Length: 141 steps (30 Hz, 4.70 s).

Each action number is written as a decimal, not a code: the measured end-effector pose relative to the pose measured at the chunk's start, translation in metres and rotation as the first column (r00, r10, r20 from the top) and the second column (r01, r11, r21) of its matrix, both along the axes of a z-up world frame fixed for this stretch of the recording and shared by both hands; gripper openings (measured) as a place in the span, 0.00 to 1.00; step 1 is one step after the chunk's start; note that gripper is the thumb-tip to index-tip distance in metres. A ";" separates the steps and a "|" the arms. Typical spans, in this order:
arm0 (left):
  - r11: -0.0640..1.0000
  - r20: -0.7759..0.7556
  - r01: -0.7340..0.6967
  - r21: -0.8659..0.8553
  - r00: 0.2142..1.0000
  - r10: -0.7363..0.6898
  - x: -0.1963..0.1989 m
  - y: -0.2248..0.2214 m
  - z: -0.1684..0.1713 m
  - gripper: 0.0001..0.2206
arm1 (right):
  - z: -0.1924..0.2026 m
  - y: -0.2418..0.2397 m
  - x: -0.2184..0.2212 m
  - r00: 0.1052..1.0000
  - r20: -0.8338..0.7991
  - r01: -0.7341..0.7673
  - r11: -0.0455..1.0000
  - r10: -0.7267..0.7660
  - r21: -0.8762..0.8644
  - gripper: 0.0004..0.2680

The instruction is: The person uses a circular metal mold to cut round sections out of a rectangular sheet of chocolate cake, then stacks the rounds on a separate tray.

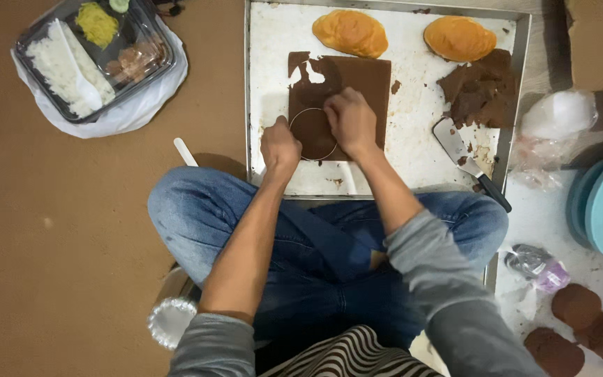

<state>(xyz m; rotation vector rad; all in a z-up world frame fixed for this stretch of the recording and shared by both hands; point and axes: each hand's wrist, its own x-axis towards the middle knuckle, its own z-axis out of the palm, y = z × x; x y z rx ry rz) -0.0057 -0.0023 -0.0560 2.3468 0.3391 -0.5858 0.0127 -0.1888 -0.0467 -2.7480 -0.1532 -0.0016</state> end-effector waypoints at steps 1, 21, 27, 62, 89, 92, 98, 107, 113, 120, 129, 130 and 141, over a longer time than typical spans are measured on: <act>1.000 -0.002 -0.002 -0.002 1.000 0.002 0.002 -0.001 0.005 0.06 | 0.002 0.001 0.005 1.000 -0.002 -0.002 1.000 0.002 -0.002 0.03; 0.987 -0.050 0.109 0.116 0.993 -0.104 0.005 -0.007 -0.011 0.15 | -0.011 0.016 0.028 0.930 -0.004 -0.333 0.838 0.367 -0.432 0.06; 0.966 0.065 0.220 0.136 0.971 -0.230 0.021 -0.013 -0.018 0.16 | -0.028 0.002 0.020 0.930 0.050 -0.316 0.862 0.364 -0.396 0.05; 0.998 0.144 0.058 0.005 0.988 -0.058 0.005 0.004 -0.044 0.08 | -0.042 -0.007 -0.060 0.776 -0.398 0.621 0.704 -0.489 0.344 0.05; 0.989 0.164 -0.066 -0.133 0.983 0.088 -0.008 0.007 0.032 0.03 | 0.002 0.008 -0.078 0.772 -0.337 0.635 0.666 -0.538 0.391 0.08; 0.988 0.215 -0.061 -0.143 0.972 0.091 -0.008 0.007 0.048 0.03 | 0.024 0.008 -0.077 0.790 -0.304 0.614 0.687 -0.533 0.390 0.08; 0.965 0.335 -0.034 -0.261 0.934 0.123 -0.013 0.008 0.092 0.10 | 0.018 -0.031 -0.087 0.814 -0.245 0.571 0.646 -0.527 0.507 0.06; 0.988 0.014 -0.153 -0.004 0.988 0.153 0.004 0.006 -0.052 0.28 | 0.022 -0.137 -0.134 0.497 -0.443 0.778 0.156 -0.746 0.609 0.03; 0.996 -0.132 -0.073 -0.044 0.989 0.066 -0.021 0.008 -0.017 0.34 | -0.025 -0.167 -0.149 0.418 -0.508 0.800 0.040 -0.753 0.599 0.04; 0.996 -0.171 0.009 -0.092 0.985 -0.024 -0.030 0.013 -0.023 0.27 | -0.008 -0.153 -0.136 0.400 -0.564 0.833 0.030 -0.722 0.552 0.06; 0.977 -0.037 -0.191 -0.097 0.981 0.188 -0.030 0.019 -0.042 0.11 | -0.018 -0.160 -0.134 0.410 -0.614 0.815 -0.031 -0.674 0.579 0.08; 0.977 -0.032 -0.188 -0.099 0.982 0.186 -0.025 0.022 -0.051 0.11 | -0.016 -0.160 -0.134 0.412 -0.611 0.812 -0.032 -0.676 0.583 0.08; 0.953 0.246 -0.283 -0.109 0.921 0.301 -0.023 0.001 -0.006 0.11 | -0.036 -0.246 -0.162 0.656 -0.148 0.754 0.637 -0.740 0.160 0.07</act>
